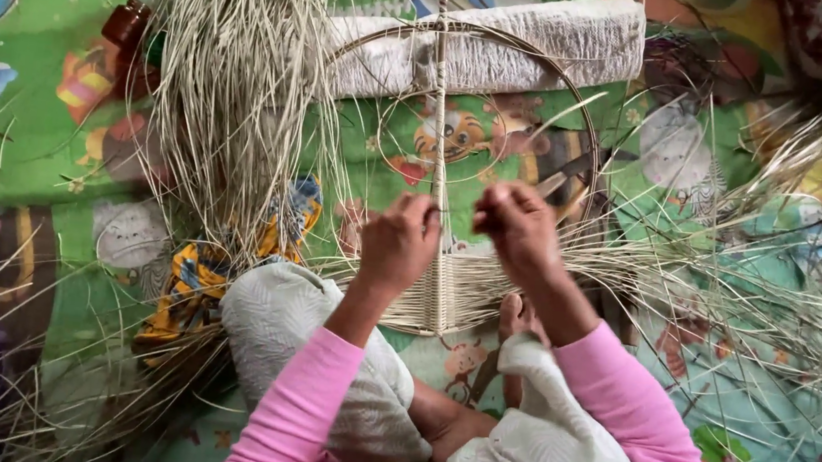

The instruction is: Weaving thin bamboo strips into a circular frame to create a mat or basket base.

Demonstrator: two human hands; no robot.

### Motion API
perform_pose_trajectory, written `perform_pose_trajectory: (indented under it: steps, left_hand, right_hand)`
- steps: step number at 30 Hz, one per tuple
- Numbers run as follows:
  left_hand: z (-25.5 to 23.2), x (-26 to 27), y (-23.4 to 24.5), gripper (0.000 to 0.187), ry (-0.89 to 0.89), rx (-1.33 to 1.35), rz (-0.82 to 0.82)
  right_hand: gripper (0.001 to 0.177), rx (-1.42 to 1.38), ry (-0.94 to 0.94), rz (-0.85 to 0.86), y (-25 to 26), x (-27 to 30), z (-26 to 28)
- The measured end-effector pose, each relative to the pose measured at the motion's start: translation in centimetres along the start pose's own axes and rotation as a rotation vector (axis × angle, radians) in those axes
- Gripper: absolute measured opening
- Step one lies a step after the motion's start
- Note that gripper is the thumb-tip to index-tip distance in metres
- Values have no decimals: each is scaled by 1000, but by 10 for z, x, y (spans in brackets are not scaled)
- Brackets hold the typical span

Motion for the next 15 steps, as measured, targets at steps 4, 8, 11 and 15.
perform_pose_trajectory:
  steps: [4, 8, 11, 15]
  left_hand:
    - [61, 2, 27, 8, 119, -220, -25]
    - [132, 18, 85, 19, 67, -442, -176]
    - [172, 37, 131, 16, 228, -527, -96]
    - [215, 61, 175, 17, 324, -584, -106]
  right_hand:
    - [5, -26, 155, -114, 58, -5, 85]
    - [19, -214, 382, -377, 107, 12, 166]
    - [10, -277, 447, -430, 148, 16, 202]
    - [17, -395, 548, -437, 280, -2, 214]
Point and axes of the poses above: each hand's wrist, its own x-axis away from the middle knuckle, its own y-axis out of the back of the hand, z = x × y, the point moved 3 cm from there along -x, towards the middle knuckle, and after that the axes turned 8 degrees about z, right-handed, at the moved point
